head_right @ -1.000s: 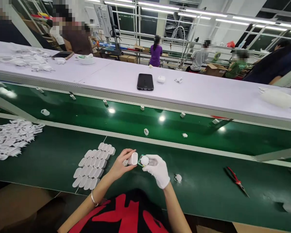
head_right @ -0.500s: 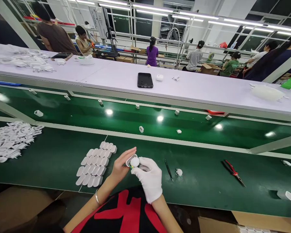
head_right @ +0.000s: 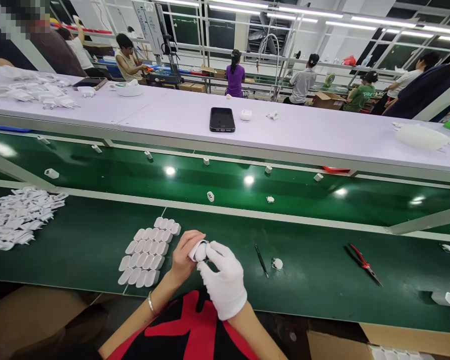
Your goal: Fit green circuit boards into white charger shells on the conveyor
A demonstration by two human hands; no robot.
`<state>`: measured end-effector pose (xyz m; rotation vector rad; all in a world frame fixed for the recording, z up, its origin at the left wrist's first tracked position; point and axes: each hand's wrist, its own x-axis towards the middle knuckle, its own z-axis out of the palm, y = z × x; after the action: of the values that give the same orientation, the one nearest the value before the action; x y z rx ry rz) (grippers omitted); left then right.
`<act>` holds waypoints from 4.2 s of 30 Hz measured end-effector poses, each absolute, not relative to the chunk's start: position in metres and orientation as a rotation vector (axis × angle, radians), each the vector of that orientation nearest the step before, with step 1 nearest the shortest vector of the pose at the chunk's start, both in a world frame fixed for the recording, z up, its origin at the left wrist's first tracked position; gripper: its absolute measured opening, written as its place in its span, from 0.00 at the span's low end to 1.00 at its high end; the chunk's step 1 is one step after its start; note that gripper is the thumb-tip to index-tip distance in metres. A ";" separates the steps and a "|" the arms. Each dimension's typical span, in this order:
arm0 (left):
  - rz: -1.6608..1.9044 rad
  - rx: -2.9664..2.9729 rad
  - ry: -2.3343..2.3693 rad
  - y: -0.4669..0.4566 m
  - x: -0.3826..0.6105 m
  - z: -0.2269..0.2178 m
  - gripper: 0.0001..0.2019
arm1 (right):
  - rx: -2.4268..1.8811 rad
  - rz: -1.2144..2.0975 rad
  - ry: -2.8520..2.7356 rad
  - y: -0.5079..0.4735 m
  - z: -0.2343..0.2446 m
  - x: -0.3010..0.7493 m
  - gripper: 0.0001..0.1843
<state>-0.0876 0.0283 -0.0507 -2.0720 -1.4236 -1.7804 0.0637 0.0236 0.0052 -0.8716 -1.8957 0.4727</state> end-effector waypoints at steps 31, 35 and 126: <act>-1.718 -1.962 -1.389 0.027 -0.078 -0.051 0.15 | -0.862 0.498 -1.956 0.024 0.026 0.062 0.17; -1.713 -1.942 -1.381 0.025 -0.072 -0.050 0.18 | -0.863 0.569 -1.970 0.025 0.033 0.071 0.18; -3.675 -1.392 -2.123 0.022 -0.061 -0.021 0.19 | -1.473 1.142 -1.219 0.091 -0.055 0.108 0.19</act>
<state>-0.0613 0.0223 -0.0208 -1.3925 -2.1228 -3.6751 0.1082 0.0905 -0.0551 -1.4733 -1.2190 1.1420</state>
